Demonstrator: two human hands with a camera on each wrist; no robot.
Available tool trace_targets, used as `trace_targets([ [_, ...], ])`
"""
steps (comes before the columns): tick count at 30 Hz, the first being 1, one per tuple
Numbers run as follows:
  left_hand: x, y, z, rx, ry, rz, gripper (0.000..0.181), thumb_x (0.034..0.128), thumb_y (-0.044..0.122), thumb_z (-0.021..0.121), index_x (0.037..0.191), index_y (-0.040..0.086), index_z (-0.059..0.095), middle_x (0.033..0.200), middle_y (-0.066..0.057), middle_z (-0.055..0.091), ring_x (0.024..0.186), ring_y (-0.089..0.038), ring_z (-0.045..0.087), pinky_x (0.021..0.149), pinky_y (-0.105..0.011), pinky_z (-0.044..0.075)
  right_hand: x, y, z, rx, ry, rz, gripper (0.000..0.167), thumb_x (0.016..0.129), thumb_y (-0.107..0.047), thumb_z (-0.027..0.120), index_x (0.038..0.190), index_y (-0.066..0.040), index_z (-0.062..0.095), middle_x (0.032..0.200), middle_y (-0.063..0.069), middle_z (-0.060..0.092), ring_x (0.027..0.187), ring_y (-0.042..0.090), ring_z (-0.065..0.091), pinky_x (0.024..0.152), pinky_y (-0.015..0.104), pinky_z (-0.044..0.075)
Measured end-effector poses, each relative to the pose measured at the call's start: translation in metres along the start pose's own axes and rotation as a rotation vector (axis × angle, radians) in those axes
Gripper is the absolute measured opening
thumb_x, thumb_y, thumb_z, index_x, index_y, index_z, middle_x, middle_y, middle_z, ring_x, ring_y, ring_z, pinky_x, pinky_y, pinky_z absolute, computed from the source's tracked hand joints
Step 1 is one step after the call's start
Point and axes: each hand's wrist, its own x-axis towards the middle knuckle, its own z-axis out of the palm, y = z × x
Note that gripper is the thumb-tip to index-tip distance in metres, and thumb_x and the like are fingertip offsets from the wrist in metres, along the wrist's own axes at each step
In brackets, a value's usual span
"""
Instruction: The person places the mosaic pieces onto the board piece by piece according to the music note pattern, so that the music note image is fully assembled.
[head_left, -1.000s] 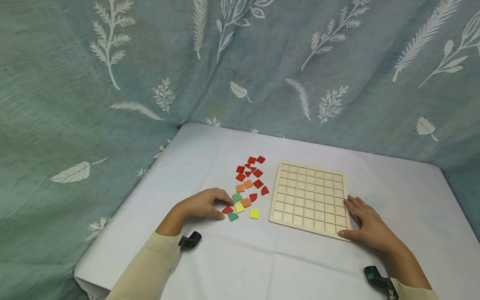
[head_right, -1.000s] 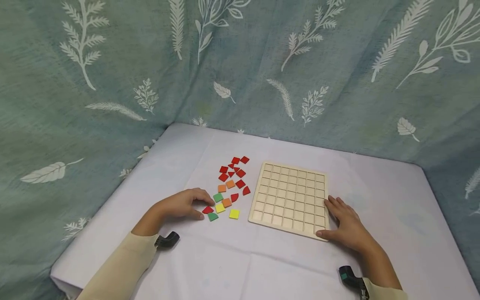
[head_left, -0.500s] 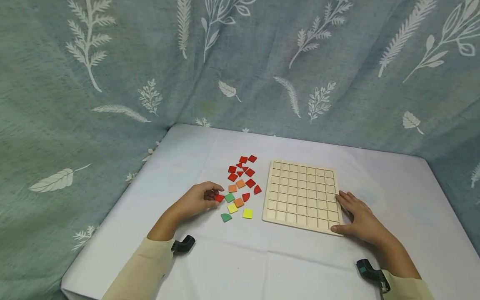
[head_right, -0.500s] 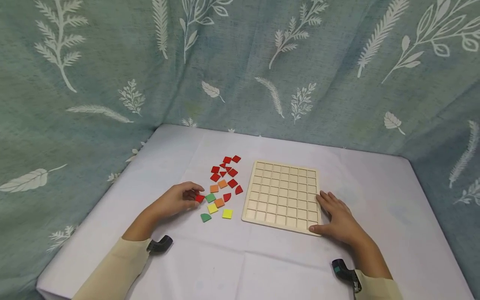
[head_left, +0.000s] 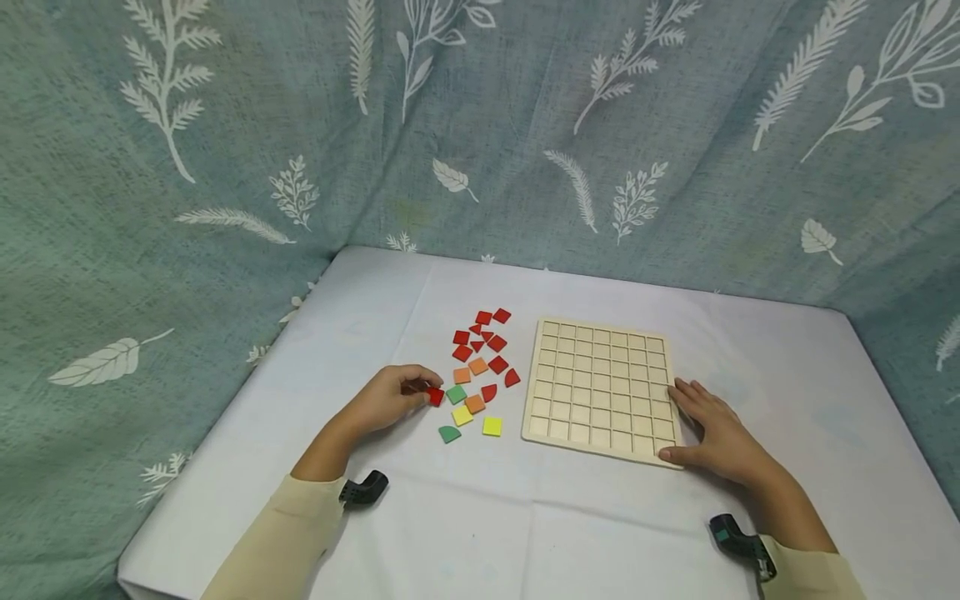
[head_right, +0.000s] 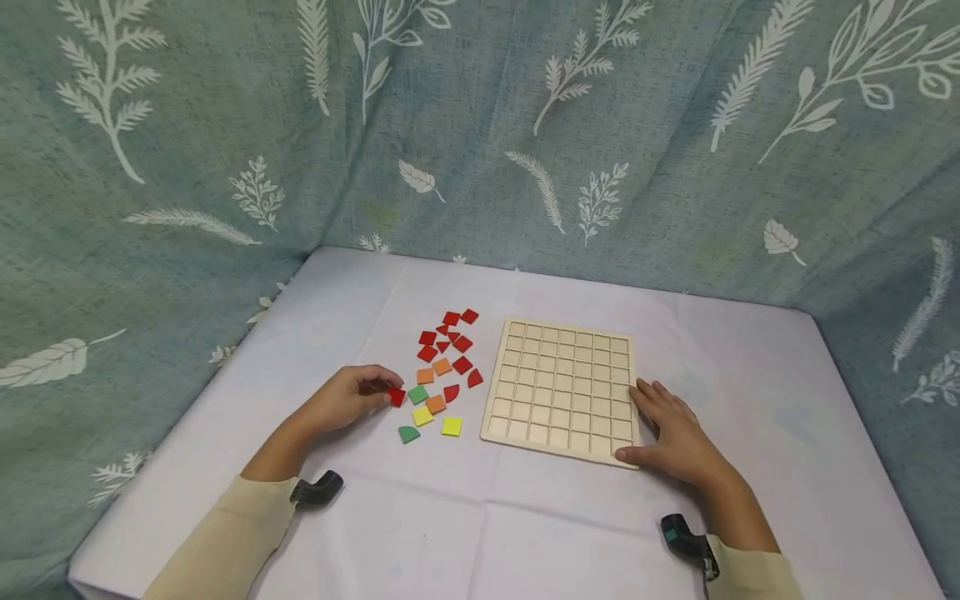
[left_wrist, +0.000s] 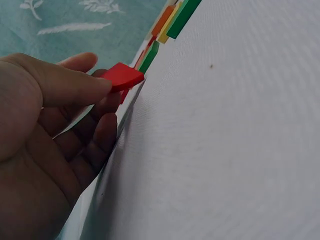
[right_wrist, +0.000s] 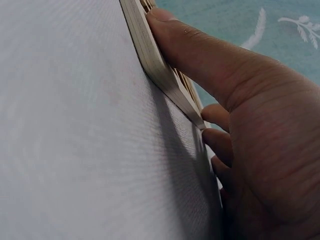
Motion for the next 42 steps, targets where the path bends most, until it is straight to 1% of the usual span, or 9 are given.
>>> trace_targets([
  [10,0.001,0.002,0.0,-0.04,0.005,0.011,0.023,0.0938,0.002,0.06,0.106,0.017,0.072,0.105,0.005,0.066,0.093,-0.02,0.058,0.084,-0.04,0.048,0.0,-0.001,0.0,-0.007,-0.002,0.017,0.112,0.071,-0.057,0.079,0.152,-0.001,0.026,0.158,0.02,0.018,0.145,0.039,0.006,0.111,0.058,0.004],
  [15,0.002,0.012,-0.001,-0.09,0.014,0.011,0.022,0.0938,0.005,0.062,0.111,0.017,0.071,0.111,0.003,0.066,0.104,-0.019,0.058,0.091,-0.043,0.047,0.001,-0.002,-0.001,-0.004,0.004,0.014,0.112,0.071,-0.056,0.079,0.152,0.0,0.026,0.158,0.021,0.018,0.145,0.039,0.006,0.11,0.059,0.004],
  [17,0.003,0.018,-0.001,-0.109,0.007,0.028,0.023,0.0932,0.005,0.063,0.113,0.014,0.07,0.114,0.0,0.065,0.108,-0.02,0.058,0.093,-0.044,0.047,0.001,-0.003,-0.001,-0.003,0.002,0.012,0.112,0.071,-0.056,0.079,0.152,0.0,0.026,0.158,0.02,0.018,0.145,0.039,0.006,0.111,0.059,0.004],
  [20,0.008,0.029,0.002,-0.119,-0.008,0.062,0.024,0.0927,0.002,0.063,0.115,0.01,0.069,0.114,-0.003,0.065,0.106,-0.022,0.058,0.091,-0.043,0.048,0.0,-0.004,-0.001,0.0,-0.003,0.01,0.112,0.072,-0.057,0.079,0.152,-0.001,0.025,0.158,0.02,0.017,0.145,0.039,0.006,0.111,0.059,0.004],
  [25,0.022,0.05,0.014,-0.107,-0.027,0.14,0.022,0.0919,0.0,0.064,0.113,0.007,0.069,0.111,-0.006,0.067,0.1,-0.02,0.059,0.09,-0.038,0.049,-0.001,-0.004,-0.002,0.008,-0.003,0.021,0.112,0.071,-0.056,0.08,0.152,0.0,0.026,0.158,0.02,0.017,0.145,0.039,0.005,0.11,0.059,0.004],
  [30,0.039,0.07,0.03,-0.072,-0.064,0.187,0.021,0.0907,0.002,0.067,0.112,0.005,0.069,0.107,-0.006,0.066,0.095,-0.018,0.06,0.086,-0.033,0.051,0.0,-0.006,-0.001,0.021,-0.002,0.032,0.113,0.07,-0.057,0.08,0.152,0.0,0.026,0.158,0.021,0.017,0.145,0.04,0.005,0.109,0.062,0.005],
  [33,0.052,0.078,0.039,-0.073,-0.078,0.18,0.021,0.0903,0.005,0.068,0.111,0.005,0.069,0.105,-0.003,0.066,0.094,-0.016,0.061,0.085,-0.03,0.051,0.001,-0.005,-0.001,0.022,0.002,0.046,0.114,0.069,-0.057,0.08,0.151,0.0,0.027,0.157,0.021,0.018,0.145,0.041,0.006,0.108,0.064,0.005],
  [38,0.069,0.086,0.054,-0.08,-0.078,0.124,0.02,0.0907,0.011,0.069,0.111,0.01,0.069,0.099,0.007,0.066,0.093,-0.013,0.061,0.082,-0.028,0.051,0.002,-0.005,0.001,0.024,0.005,0.048,0.114,0.068,-0.058,0.08,0.151,0.0,0.028,0.157,0.021,0.019,0.144,0.041,0.007,0.109,0.063,0.005],
  [42,0.08,0.092,0.063,-0.093,-0.092,0.117,0.02,0.0913,0.014,0.069,0.111,0.015,0.07,0.099,0.01,0.066,0.094,-0.012,0.061,0.082,-0.029,0.051,0.002,-0.004,0.0,0.027,0.014,0.042,0.114,0.068,-0.059,0.08,0.151,0.001,0.029,0.157,0.021,0.019,0.145,0.041,0.007,0.109,0.062,0.005],
])
